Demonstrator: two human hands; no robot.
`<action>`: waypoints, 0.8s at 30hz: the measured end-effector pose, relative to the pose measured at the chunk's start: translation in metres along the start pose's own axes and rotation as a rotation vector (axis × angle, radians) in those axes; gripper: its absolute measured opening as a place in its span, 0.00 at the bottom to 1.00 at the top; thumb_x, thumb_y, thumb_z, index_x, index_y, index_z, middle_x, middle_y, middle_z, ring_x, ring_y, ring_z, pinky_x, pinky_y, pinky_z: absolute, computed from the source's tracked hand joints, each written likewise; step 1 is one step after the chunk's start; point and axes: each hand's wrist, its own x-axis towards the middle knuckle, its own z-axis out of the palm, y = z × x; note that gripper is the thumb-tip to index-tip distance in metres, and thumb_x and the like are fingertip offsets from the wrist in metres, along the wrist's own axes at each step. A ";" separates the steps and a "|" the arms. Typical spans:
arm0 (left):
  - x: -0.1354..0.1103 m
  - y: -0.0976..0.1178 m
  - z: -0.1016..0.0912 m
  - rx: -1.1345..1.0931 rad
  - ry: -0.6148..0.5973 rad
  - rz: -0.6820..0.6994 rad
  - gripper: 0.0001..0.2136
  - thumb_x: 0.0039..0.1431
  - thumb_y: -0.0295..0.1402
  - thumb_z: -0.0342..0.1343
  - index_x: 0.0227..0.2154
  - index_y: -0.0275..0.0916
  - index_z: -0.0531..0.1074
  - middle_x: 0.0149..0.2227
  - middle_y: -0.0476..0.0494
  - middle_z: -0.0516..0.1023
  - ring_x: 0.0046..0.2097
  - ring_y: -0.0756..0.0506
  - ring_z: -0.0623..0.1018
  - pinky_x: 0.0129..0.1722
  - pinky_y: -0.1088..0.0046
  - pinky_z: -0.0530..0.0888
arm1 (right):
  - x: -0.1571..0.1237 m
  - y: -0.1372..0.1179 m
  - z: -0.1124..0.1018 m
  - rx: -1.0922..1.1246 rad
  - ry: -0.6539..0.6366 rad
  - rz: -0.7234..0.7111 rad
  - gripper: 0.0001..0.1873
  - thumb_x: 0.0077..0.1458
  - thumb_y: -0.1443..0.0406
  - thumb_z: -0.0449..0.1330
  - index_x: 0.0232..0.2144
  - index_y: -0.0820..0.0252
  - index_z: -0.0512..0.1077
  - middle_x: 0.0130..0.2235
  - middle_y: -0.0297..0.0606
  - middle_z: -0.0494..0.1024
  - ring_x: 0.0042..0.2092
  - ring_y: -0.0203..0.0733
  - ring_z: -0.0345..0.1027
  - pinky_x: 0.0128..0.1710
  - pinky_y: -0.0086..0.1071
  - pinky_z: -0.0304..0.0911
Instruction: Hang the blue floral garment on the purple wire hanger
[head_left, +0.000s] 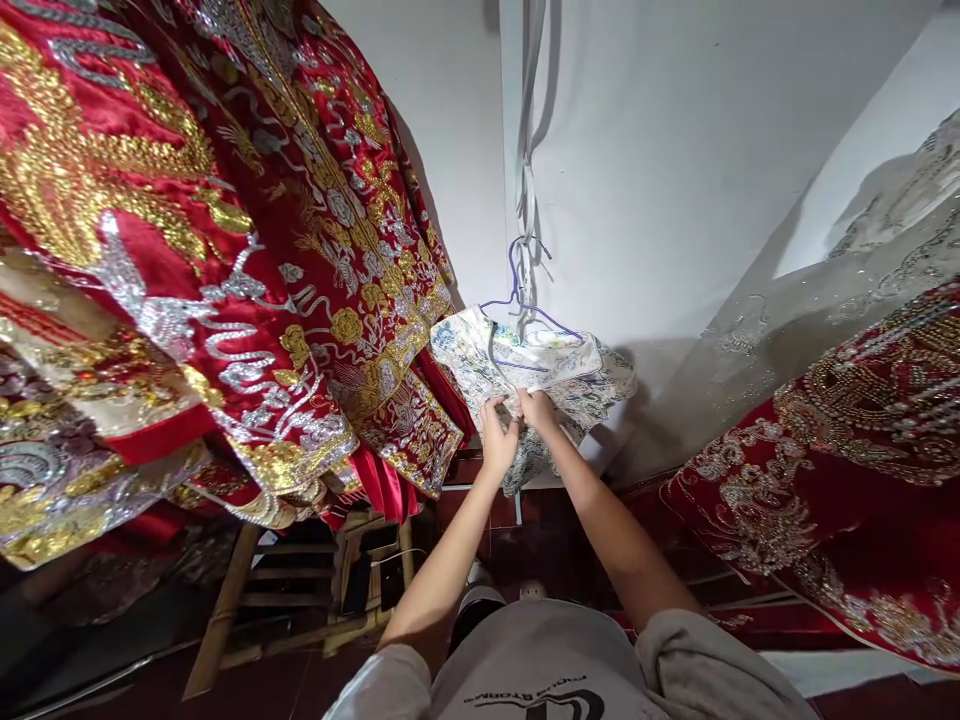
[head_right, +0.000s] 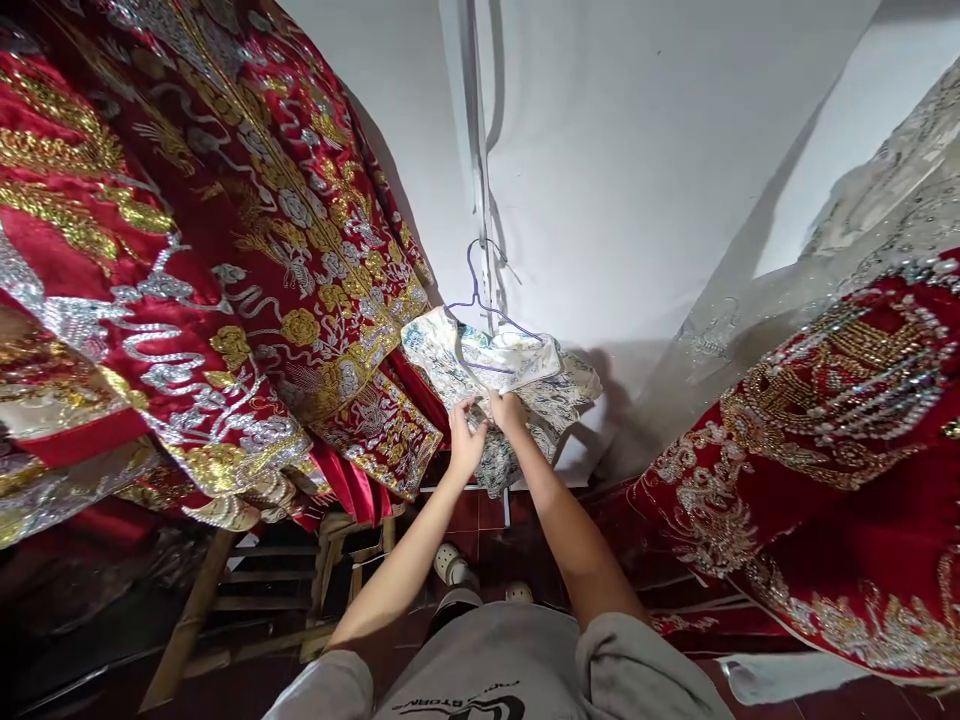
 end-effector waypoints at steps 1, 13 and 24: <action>-0.001 -0.004 0.001 -0.010 -0.035 -0.011 0.18 0.57 0.25 0.56 0.50 0.41 0.65 0.53 0.35 0.71 0.59 0.35 0.70 0.61 0.53 0.67 | -0.003 0.005 0.002 0.028 0.001 -0.014 0.19 0.58 0.59 0.51 0.19 0.57 0.69 0.19 0.37 0.72 0.25 0.42 0.65 0.34 0.33 0.60; -0.033 0.003 0.020 -0.134 -0.218 0.029 0.07 0.65 0.34 0.49 0.29 0.43 0.63 0.31 0.44 0.73 0.37 0.42 0.74 0.42 0.65 0.71 | -0.068 0.057 -0.011 0.207 0.043 -0.152 0.19 0.59 0.52 0.52 0.22 0.55 0.63 0.22 0.35 0.69 0.28 0.41 0.65 0.31 0.32 0.62; -0.071 0.023 0.010 -0.353 -0.074 0.022 0.09 0.66 0.35 0.52 0.30 0.39 0.69 0.27 0.49 0.74 0.30 0.48 0.73 0.37 0.73 0.70 | -0.094 0.057 -0.025 0.527 -0.133 -0.252 0.27 0.56 0.44 0.60 0.18 0.56 0.62 0.19 0.29 0.64 0.21 0.33 0.56 0.24 0.30 0.53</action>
